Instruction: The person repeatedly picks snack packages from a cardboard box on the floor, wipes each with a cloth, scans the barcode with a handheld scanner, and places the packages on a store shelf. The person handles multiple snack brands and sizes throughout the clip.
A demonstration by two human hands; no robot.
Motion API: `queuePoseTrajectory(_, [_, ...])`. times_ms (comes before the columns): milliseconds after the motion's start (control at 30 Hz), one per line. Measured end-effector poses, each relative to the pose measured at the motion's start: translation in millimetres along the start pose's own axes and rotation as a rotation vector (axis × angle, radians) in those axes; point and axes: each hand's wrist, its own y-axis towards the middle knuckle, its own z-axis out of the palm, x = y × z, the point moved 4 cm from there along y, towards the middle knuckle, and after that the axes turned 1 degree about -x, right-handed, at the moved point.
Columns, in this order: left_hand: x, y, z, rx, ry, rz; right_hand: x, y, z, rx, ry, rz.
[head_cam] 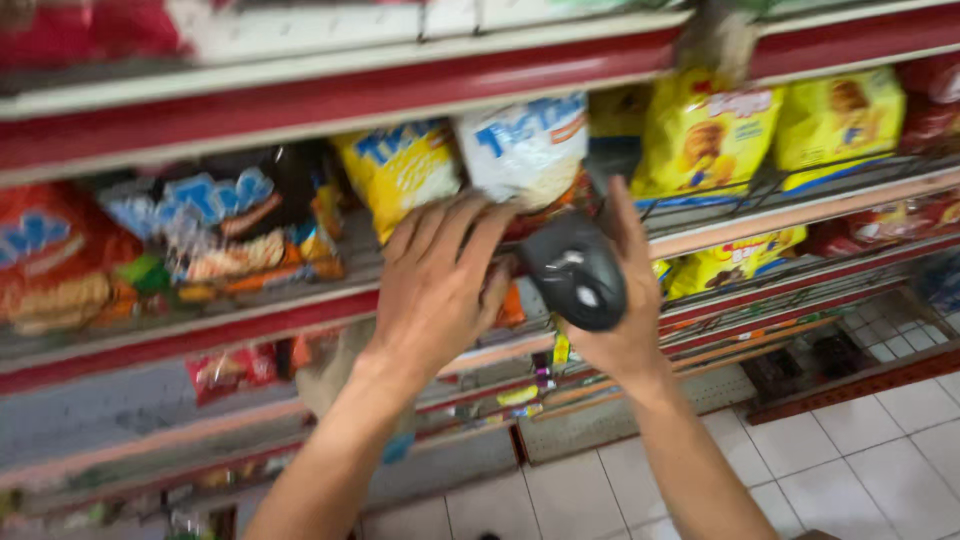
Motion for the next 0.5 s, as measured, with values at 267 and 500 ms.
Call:
queuePoseTrajectory(267, [19.1,-125.1,-26.8,-0.077,-0.356,-0.020,7.7,-131.4,72.1,0.134,0.818,0.510])
queuePoseTrajectory(500, [40.8,-320.0,-59.5,-0.219,-0.264,-0.587,83.6,-253.2,207.7,0.623,1.168,0.931])
